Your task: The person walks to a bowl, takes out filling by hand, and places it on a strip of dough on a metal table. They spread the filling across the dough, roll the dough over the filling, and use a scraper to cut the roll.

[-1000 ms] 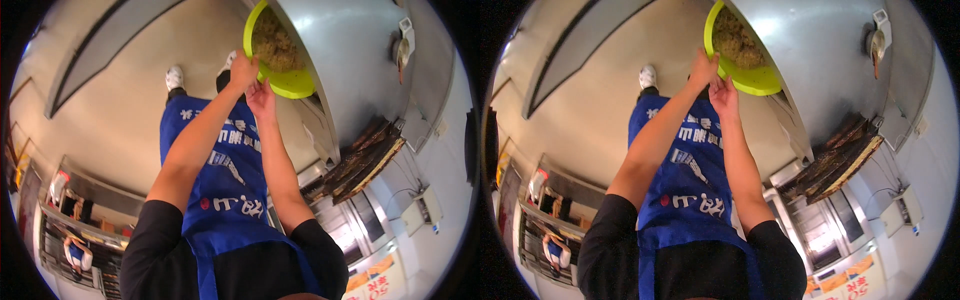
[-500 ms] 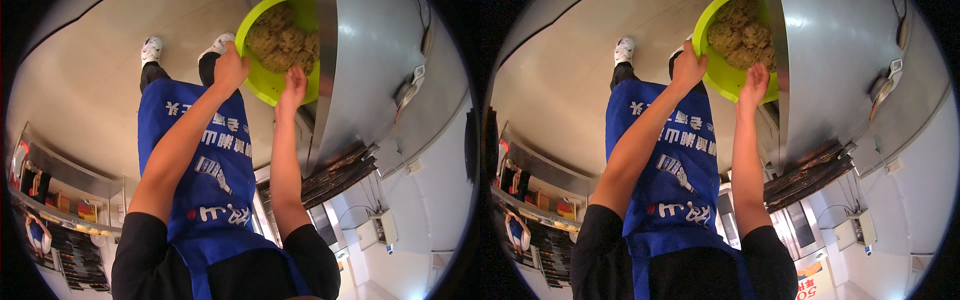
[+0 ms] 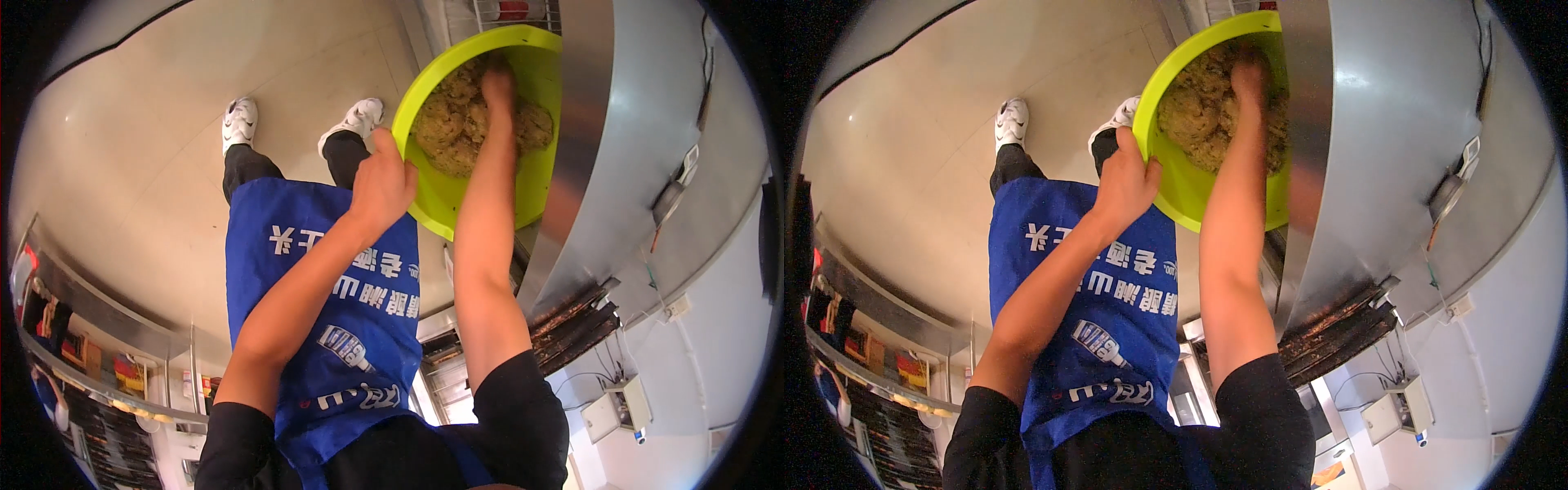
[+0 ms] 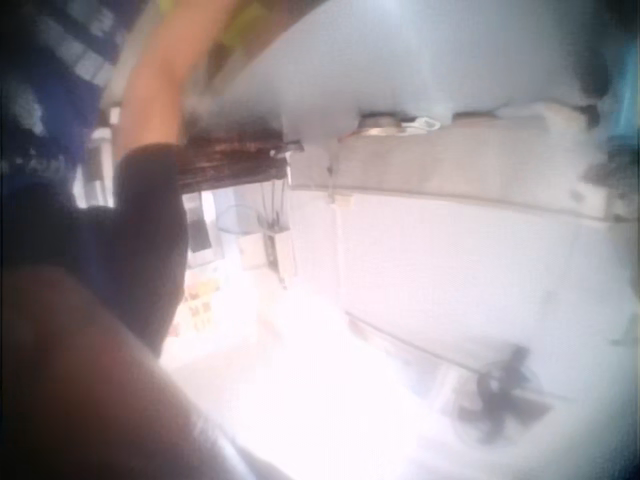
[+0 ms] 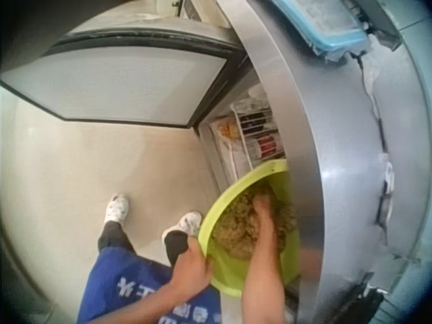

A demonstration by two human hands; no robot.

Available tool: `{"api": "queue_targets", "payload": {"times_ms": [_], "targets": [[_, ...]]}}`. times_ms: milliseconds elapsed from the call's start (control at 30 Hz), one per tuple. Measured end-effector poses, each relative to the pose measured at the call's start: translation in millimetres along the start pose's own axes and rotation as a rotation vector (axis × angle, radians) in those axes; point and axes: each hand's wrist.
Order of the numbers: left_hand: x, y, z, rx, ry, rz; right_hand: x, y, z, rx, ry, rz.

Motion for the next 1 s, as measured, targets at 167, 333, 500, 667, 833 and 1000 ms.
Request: {"api": "queue_targets", "payload": {"times_ms": [167,333,500,667,833,1000], "targets": [[2,3,-23,0.089,0.047,-0.017,-11,-4,7,-0.034,-0.045,0.026],[5,18,-24,0.086,0.053,0.007,-24,18,9,-0.019,-0.117,0.010],[1,20,-8,0.043,0.048,0.012,-31,31,16,-0.022,-0.217,0.024],[6,22,-7,0.126,0.063,-0.028,-33,14,20,0.001,-0.216,-0.005],[-7,4,0,0.058,0.037,-0.028,-32,48,57,0.079,-0.299,-0.270],[1,9,10,0.133,0.082,-0.047,-39,175,36,0.019,-0.694,-0.572]]}}
Point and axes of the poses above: each hand's wrist, its own y-axis away from the middle knuckle, its own x-axis out of the palm, z = x × y, and after that the axes turned 9 degrees about -x, right-handed
